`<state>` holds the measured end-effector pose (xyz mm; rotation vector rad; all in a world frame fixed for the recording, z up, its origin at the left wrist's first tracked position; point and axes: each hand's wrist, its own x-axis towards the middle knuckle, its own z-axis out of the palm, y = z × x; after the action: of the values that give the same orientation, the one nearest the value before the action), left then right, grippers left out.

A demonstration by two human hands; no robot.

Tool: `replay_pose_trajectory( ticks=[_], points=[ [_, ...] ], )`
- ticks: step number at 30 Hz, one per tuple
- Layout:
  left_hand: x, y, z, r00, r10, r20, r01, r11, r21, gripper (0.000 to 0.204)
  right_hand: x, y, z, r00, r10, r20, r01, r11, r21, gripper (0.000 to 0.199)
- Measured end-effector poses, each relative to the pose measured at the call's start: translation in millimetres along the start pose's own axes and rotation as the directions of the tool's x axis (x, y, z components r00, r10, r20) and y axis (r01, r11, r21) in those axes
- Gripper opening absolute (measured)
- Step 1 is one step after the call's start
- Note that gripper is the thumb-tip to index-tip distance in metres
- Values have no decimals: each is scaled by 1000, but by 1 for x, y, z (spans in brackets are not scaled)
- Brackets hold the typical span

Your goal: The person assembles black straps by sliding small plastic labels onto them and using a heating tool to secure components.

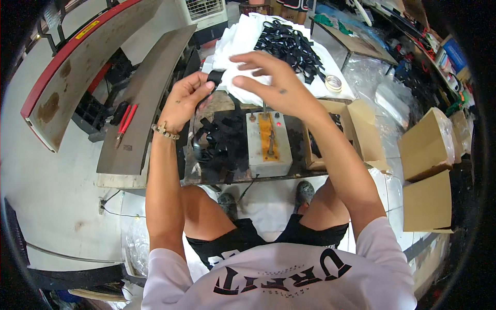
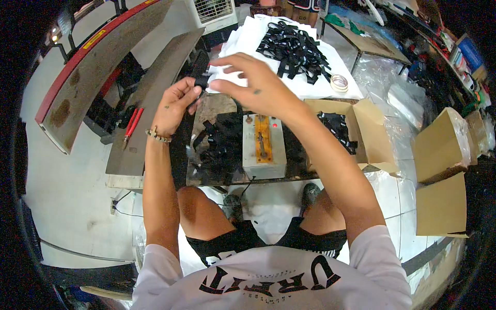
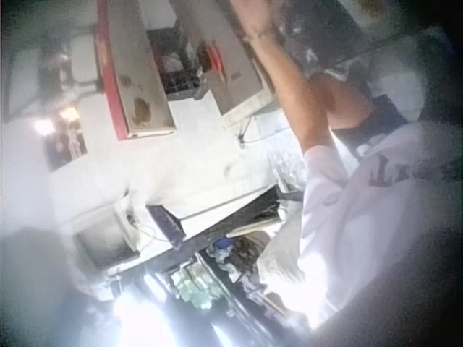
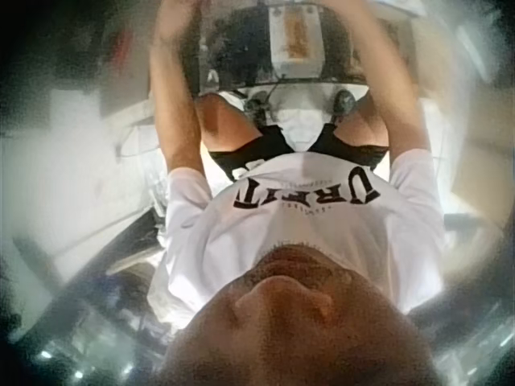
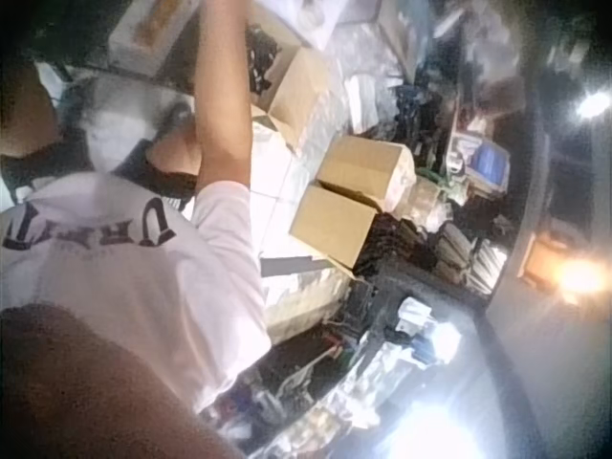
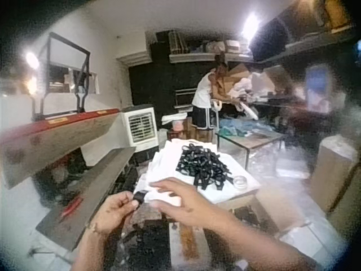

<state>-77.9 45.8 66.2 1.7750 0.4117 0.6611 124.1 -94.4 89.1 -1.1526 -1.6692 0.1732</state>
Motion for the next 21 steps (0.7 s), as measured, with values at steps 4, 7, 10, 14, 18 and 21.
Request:
replay_pose_trajectory(
  ticks=[4,7,10,14,18,21],
  points=[
    [15,0,16,974,227,-24,-225,973,56,8,22,25,24,994,-92,52,98,987,-131,50],
    [-1,9,15,980,195,-43,-197,980,-25,9,26,16,31,983,78,165,-92,992,80,42],
    [-15,4,7,978,202,-46,-204,979,-30,10,25,14,36,969,63,239,-72,997,29,35],
    [-32,3,7,990,139,-22,-141,987,-73,16,18,8,34,953,104,284,-118,993,32,28],
    [-37,-41,-2,986,168,-19,-166,946,-278,30,0,-24,20,969,167,180,-167,986,-13,32],
    [-52,-103,-29,994,-112,16,104,961,255,88,-21,-60,-1,970,92,226,-145,962,230,26]
  ],
)
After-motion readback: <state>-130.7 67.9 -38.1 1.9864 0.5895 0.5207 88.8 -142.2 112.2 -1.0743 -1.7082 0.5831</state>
